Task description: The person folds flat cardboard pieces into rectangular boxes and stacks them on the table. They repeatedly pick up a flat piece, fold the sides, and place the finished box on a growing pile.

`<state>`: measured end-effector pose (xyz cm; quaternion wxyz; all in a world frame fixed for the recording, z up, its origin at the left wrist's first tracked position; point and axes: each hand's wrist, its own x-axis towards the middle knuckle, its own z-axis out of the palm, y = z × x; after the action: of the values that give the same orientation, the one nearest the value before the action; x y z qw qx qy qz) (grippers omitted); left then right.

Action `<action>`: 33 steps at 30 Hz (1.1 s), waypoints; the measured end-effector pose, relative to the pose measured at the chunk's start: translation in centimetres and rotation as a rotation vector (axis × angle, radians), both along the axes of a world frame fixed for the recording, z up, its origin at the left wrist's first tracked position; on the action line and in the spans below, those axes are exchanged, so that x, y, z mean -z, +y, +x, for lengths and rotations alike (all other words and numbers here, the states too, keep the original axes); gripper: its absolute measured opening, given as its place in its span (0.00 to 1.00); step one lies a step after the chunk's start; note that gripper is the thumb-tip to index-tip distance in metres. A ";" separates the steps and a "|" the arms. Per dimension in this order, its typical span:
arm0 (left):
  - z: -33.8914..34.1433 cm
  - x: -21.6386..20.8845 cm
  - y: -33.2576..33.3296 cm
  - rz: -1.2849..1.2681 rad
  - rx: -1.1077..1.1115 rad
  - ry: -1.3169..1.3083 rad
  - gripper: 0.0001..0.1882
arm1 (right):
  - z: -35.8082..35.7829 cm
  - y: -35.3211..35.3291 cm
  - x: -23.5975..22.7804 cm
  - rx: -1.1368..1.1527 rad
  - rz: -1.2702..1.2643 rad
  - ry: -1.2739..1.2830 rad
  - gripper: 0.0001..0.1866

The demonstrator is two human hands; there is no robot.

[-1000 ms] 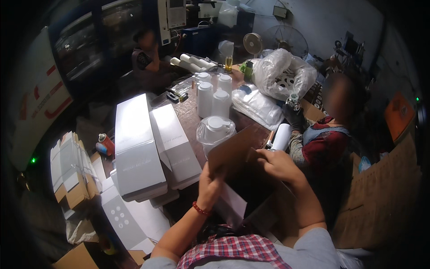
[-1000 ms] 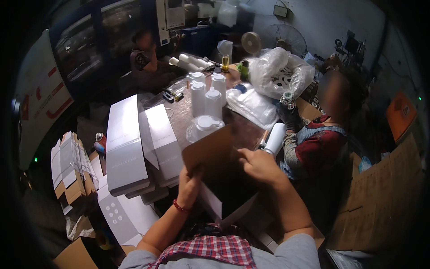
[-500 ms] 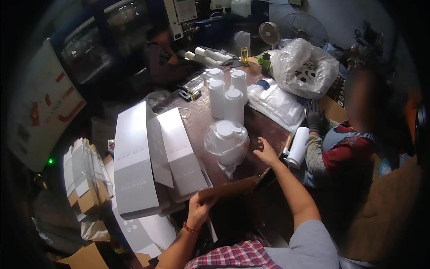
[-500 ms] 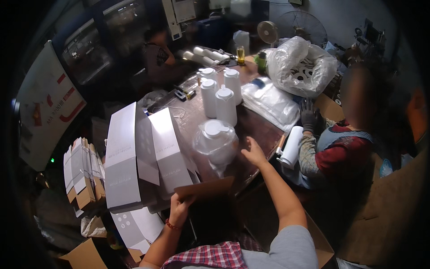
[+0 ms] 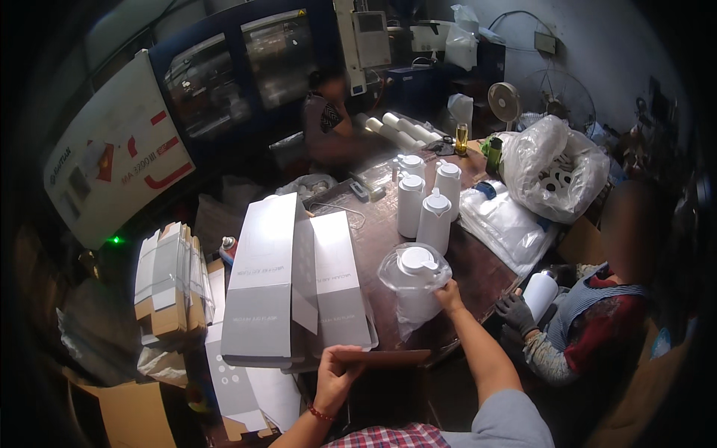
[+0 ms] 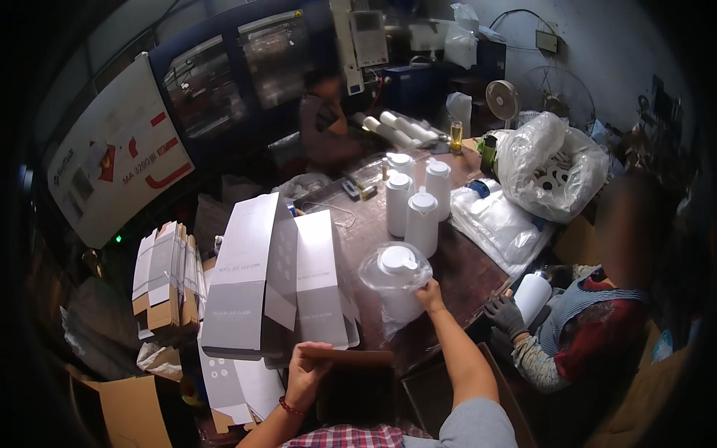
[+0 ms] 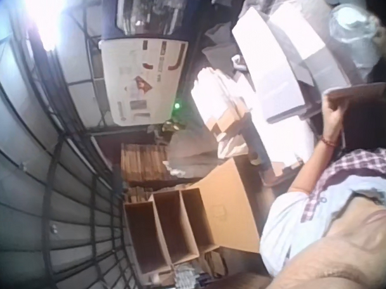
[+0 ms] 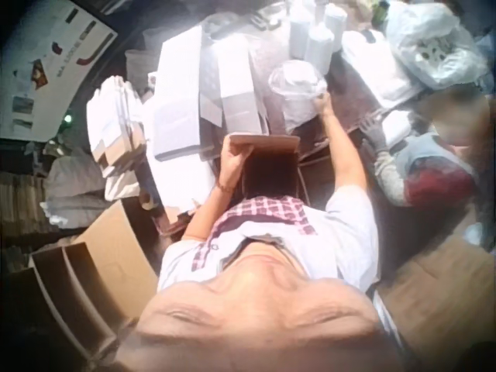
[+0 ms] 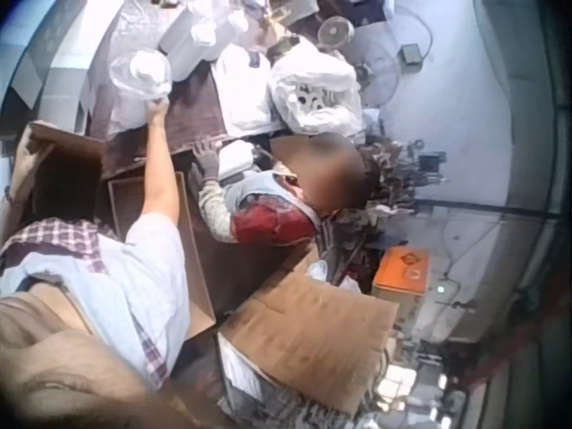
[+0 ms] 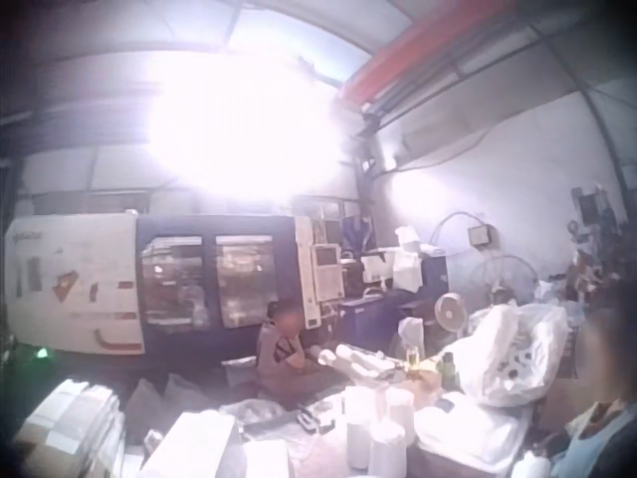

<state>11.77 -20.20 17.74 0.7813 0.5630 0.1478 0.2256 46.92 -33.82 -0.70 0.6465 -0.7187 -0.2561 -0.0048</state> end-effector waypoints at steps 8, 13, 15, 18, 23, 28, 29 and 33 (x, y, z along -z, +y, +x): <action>-0.6 1.5 1.7 0.342 -0.158 -0.219 0.11 | -4.5 -9.2 -12.6 0.372 -0.077 -0.459 0.16; -1.3 1.9 3.1 0.534 -0.023 -0.070 0.12 | -9.1 -17.0 -25.6 0.023 0.699 0.377 0.20; -1.3 0.5 3.1 0.516 0.025 -0.037 0.17 | -10.4 -18.8 -30.8 0.014 0.696 0.228 0.20; -1.5 0.6 3.7 0.362 0.152 -0.068 0.22 | -12.4 -19.3 -36.3 -0.026 0.678 0.070 0.19; -1.6 0.4 5.2 0.455 0.306 -0.133 0.26 | -15.7 -15.3 -37.6 -0.112 0.573 -0.022 0.18; -2.0 0.2 6.4 0.519 0.362 -0.066 0.25 | -18.9 -8.9 -32.1 -0.296 0.443 0.020 0.17; -2.2 0.3 6.5 0.493 0.361 -0.111 0.23 | -19.6 -7.6 -31.0 -0.349 0.417 0.028 0.17; -2.2 0.9 6.5 0.386 0.375 -0.146 0.18 | -21.3 -4.4 -28.5 -0.514 0.319 0.034 0.16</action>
<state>9.57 -13.71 16.88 0.6963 0.7011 -0.0615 0.1408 25.61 -38.26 27.77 0.7354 -0.5196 -0.4149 0.1307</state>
